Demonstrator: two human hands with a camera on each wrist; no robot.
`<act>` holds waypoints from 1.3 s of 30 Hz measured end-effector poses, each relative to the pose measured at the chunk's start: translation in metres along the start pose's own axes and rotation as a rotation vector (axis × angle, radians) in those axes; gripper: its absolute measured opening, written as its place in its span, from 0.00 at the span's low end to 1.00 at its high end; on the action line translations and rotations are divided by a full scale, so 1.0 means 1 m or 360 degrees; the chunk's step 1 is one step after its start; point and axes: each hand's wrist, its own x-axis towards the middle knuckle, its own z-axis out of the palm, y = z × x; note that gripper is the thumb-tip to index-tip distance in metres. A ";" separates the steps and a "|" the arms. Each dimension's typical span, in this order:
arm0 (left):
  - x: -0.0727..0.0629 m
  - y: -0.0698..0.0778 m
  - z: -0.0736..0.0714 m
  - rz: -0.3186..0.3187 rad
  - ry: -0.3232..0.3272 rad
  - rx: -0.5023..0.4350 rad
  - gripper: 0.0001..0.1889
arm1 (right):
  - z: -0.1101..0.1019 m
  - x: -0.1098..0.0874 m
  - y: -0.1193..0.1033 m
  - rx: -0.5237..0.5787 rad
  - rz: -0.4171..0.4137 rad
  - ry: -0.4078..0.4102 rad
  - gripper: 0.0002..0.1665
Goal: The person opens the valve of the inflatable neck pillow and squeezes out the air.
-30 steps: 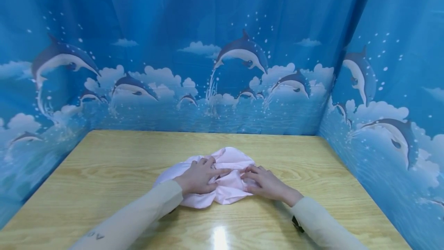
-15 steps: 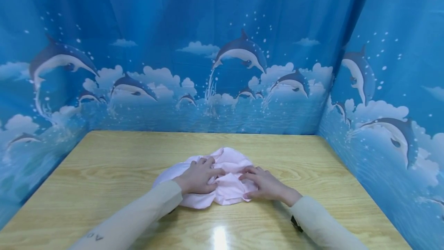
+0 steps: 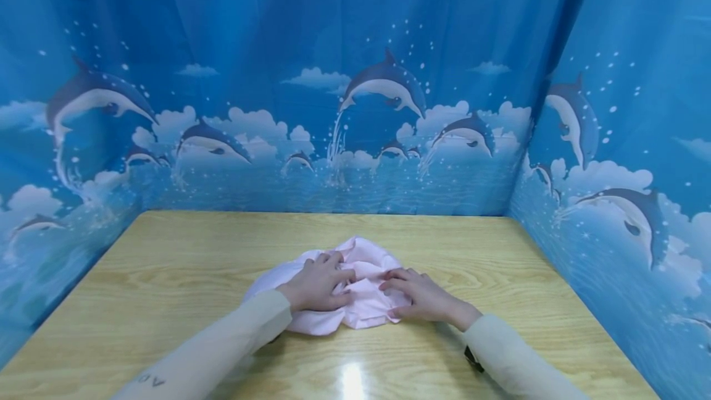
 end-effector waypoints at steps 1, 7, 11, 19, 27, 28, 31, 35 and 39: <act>0.000 0.000 0.001 -0.0022 -0.0007 -0.0018 0.12 | 0.000 0.000 0.000 0.0002 -0.0002 0.0001 0.29; 0.002 0.005 0.004 -0.0228 0.0026 -0.0121 0.21 | 0.000 -0.001 0.000 0.0023 0.0009 0.0007 0.28; 0.005 0.006 0.009 -0.0321 0.0100 -0.0160 0.28 | 0.001 -0.002 0.001 0.0015 0.0014 0.0013 0.28; 0.010 0.004 0.013 -0.0352 0.0065 -0.0085 0.36 | 0.001 -0.003 0.000 0.0005 -0.0011 0.0021 0.28; 0.013 0.010 0.003 -0.0385 0.0022 -0.0044 0.35 | 0.000 -0.003 0.000 0.0006 0.0006 0.0026 0.30; 0.013 0.010 0.002 -0.0395 0.0017 -0.0043 0.34 | 0.000 -0.002 0.001 0.0007 0.0014 0.0026 0.30; 0.014 0.011 0.000 -0.0423 0.0008 -0.0037 0.33 | 0.001 -0.002 0.001 0.0010 0.0028 0.0024 0.30; 0.014 0.011 -0.001 -0.0421 0.0018 -0.0024 0.33 | 0.002 -0.001 0.001 0.0005 0.0018 0.0029 0.30; 0.013 0.009 0.000 -0.0361 0.0017 -0.0016 0.32 | 0.003 -0.001 0.002 -0.0001 0.0019 0.0032 0.30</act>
